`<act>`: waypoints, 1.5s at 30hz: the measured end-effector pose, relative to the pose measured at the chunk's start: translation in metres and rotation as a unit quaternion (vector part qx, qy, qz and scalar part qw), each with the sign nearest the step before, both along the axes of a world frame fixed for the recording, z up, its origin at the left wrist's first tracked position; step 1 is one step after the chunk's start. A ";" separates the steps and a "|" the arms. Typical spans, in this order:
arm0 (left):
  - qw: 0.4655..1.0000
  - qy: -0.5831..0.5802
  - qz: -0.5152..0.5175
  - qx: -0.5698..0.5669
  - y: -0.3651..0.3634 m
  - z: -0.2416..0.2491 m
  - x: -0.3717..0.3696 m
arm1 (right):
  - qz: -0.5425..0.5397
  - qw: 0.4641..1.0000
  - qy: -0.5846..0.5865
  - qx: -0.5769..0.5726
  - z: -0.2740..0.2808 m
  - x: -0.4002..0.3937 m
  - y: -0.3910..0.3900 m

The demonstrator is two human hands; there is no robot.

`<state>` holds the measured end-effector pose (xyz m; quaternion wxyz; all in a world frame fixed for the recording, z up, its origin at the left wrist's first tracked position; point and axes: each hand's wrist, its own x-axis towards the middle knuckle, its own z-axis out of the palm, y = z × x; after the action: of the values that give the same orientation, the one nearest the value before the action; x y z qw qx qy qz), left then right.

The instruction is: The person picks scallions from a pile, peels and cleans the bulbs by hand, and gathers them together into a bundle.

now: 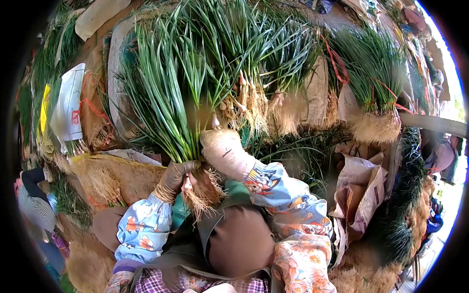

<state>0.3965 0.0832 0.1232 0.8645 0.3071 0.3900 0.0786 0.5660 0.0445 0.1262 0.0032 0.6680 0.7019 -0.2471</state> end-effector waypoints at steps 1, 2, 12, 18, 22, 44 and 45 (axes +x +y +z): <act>1.000 -0.007 0.001 -0.009 0.001 0.010 0.003 | -0.009 1.000 -0.026 -0.012 0.001 0.000 0.000; 0.995 -0.072 -0.009 -0.072 0.004 0.024 0.006 | -0.153 0.988 -0.011 -0.022 -0.022 0.005 -0.003; 0.923 -0.323 0.097 -0.184 0.038 0.022 -0.010 | -0.213 0.977 -0.018 -0.022 0.018 0.052 -0.004; 0.919 -0.339 0.174 -0.106 0.027 0.020 -0.004 | -0.230 0.969 -0.086 0.011 -0.024 0.088 0.091; 0.903 -0.401 0.155 0.010 0.052 0.042 -0.003 | -0.323 0.935 0.029 0.143 0.031 0.097 0.065; 0.963 -0.164 0.212 -0.041 0.044 0.036 -0.015 | -0.337 0.816 0.456 0.115 0.047 0.031 0.090; 0.976 -0.117 0.174 -0.065 0.047 0.039 -0.016 | -0.332 0.820 0.450 0.123 0.022 0.012 0.089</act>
<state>0.3806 0.1301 0.1623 0.8952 0.1662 0.3379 0.2382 0.5784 0.1331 0.1485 -0.4775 0.6700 0.3857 -0.4175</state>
